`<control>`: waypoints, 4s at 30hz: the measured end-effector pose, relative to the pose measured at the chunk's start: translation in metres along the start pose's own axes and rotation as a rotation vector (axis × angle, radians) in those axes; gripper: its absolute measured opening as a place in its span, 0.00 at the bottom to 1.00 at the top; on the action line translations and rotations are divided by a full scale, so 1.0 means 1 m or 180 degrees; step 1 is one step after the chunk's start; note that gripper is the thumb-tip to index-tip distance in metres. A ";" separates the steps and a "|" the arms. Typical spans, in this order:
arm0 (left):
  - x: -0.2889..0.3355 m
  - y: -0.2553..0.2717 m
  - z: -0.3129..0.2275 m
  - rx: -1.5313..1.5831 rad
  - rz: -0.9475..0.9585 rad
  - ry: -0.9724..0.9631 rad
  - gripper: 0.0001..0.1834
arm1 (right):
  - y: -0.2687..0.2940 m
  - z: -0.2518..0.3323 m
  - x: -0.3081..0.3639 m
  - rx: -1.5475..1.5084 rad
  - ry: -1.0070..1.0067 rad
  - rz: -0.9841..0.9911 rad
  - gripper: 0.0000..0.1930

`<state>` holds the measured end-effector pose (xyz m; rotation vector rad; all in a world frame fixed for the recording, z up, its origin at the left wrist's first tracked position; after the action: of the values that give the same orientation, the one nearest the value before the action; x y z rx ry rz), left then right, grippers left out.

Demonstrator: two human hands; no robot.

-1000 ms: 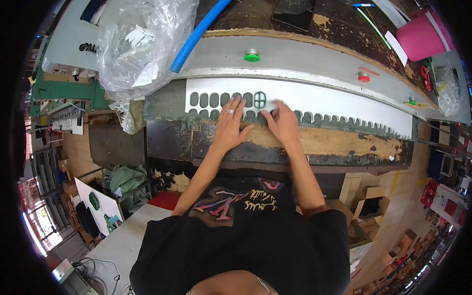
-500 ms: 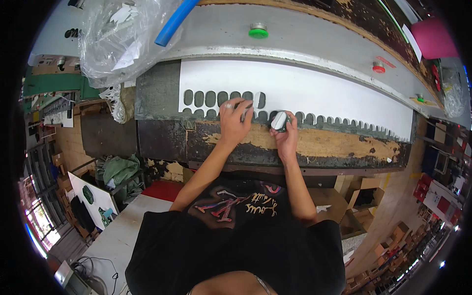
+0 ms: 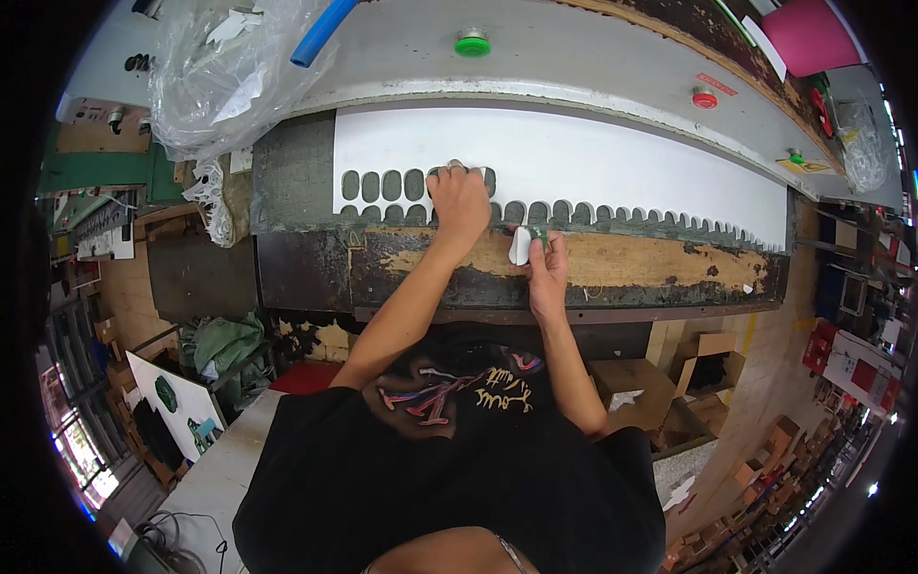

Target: Using a template and hammer to punch out components from a material sheet on a manufacturing machine table.

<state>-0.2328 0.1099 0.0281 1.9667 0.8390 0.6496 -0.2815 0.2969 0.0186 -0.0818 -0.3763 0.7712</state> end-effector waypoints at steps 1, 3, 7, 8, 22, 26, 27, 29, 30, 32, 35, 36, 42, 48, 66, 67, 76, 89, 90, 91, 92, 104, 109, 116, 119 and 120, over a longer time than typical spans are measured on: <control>0.000 0.002 0.000 -0.0007 -0.0023 -0.0013 0.10 | 0.000 0.000 0.001 -0.0009 0.0025 0.0007 0.10; 0.001 -0.002 0.002 0.0043 -0.0004 -0.0047 0.09 | 0.004 -0.005 0.005 0.0191 0.0151 -0.0033 0.08; 0.016 -0.004 -0.007 -0.0171 -0.1310 -0.0307 0.08 | 0.008 -0.009 0.006 0.0148 0.0196 -0.0065 0.08; 0.015 -0.007 -0.008 -0.0238 -0.1222 -0.0267 0.07 | 0.009 -0.009 0.005 0.0111 0.0182 -0.0085 0.08; 0.008 -0.007 0.000 -0.0067 -0.0923 -0.0257 0.08 | 0.013 -0.013 0.003 0.0117 0.0040 -0.0412 0.10; 0.007 -0.011 -0.003 -0.0191 -0.0875 -0.0146 0.09 | 0.015 -0.008 -0.001 0.0065 0.0023 -0.0339 0.09; 0.003 -0.010 -0.003 -0.0242 -0.0685 -0.0106 0.09 | 0.015 -0.008 0.000 0.0005 0.0017 -0.0281 0.09; -0.002 -0.003 -0.001 -0.0172 -0.0540 -0.0078 0.08 | 0.018 -0.011 0.000 -0.0021 0.0018 -0.0291 0.08; -0.003 -0.003 0.000 -0.0096 -0.0332 -0.0068 0.08 | 0.019 -0.012 0.000 -0.0044 0.0017 -0.0294 0.08; -0.002 -0.004 0.006 -0.0032 -0.0130 -0.0053 0.08 | 0.013 -0.007 0.002 0.0001 0.0042 -0.0267 0.08; 0.000 -0.004 0.010 0.0125 -0.0104 -0.0106 0.06 | 0.010 -0.004 0.004 0.0010 0.0074 -0.0220 0.08; 0.009 0.004 0.008 0.0738 -0.0501 -0.0343 0.06 | 0.010 -0.004 0.003 -0.0033 0.0075 -0.0192 0.07; 0.062 0.033 -0.015 0.3154 -0.0620 -0.0247 0.09 | 0.014 -0.004 0.001 -0.0050 0.0370 -0.0305 0.10; 0.089 0.014 -0.033 0.4220 -0.0642 -0.0160 0.12 | -0.025 0.010 -0.011 0.0894 0.0595 0.0062 0.10; 0.081 0.046 -0.023 0.5058 -0.0019 -0.0177 0.11 | -0.050 0.027 0.007 0.0296 0.0788 0.0212 0.24; 0.080 0.049 -0.025 0.4875 0.0154 -0.0227 0.12 | -0.044 0.023 0.007 0.0334 0.0765 0.0107 0.24; 0.079 0.077 -0.022 0.4334 0.0187 -0.0698 0.17 | -0.061 0.036 -0.003 -0.0577 0.0618 0.0788 0.25; 0.085 0.083 -0.009 0.4317 0.0109 -0.0545 0.12 | -0.070 0.026 -0.002 -0.0659 -0.0189 0.1107 0.18; 0.087 0.085 -0.006 0.4028 -0.0068 -0.0601 0.10 | -0.074 0.026 -0.002 -0.0723 -0.0331 0.1144 0.17; 0.090 0.088 -0.005 0.3738 -0.0237 -0.0655 0.09 | -0.075 0.025 0.000 -0.0738 -0.0311 0.1142 0.17; 0.091 0.093 -0.004 0.3403 -0.0522 -0.0633 0.07 | -0.076 0.021 0.002 -0.0858 -0.0392 0.1136 0.17; 0.025 0.216 0.020 0.2675 -0.1279 -0.0594 0.10 | -0.082 0.064 -0.024 -0.1338 0.0245 0.0983 0.20; 0.055 0.153 -0.016 0.2987 -0.0876 -0.0982 0.11 | -0.100 0.080 -0.017 -0.1300 0.0331 0.1048 0.20; 0.062 0.151 -0.007 0.2700 -0.0639 -0.1153 0.12 | -0.098 0.069 -0.011 -0.1001 0.0165 0.1089 0.19; 0.065 0.157 0.001 0.2445 -0.0800 -0.1357 0.12 | -0.104 0.067 -0.010 -0.1128 -0.0007 0.1240 0.19; 0.068 0.159 0.003 0.2429 -0.0808 -0.1358 0.12 | -0.108 0.063 -0.010 -0.1221 -0.0107 0.1112 0.19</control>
<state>-0.1396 0.0984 0.1728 2.4678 1.1332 -0.2968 -0.2394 0.2084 0.0965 -0.5056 -0.5474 1.0375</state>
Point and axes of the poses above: each hand's wrist, its own x-axis away from the middle knuckle, its own y-axis out of the back of the hand, z = x × y, the point moved 5 cm from there along -x, towards the middle knuckle, and after that the axes turned 10 degrees about x, right-handed, at the moved point
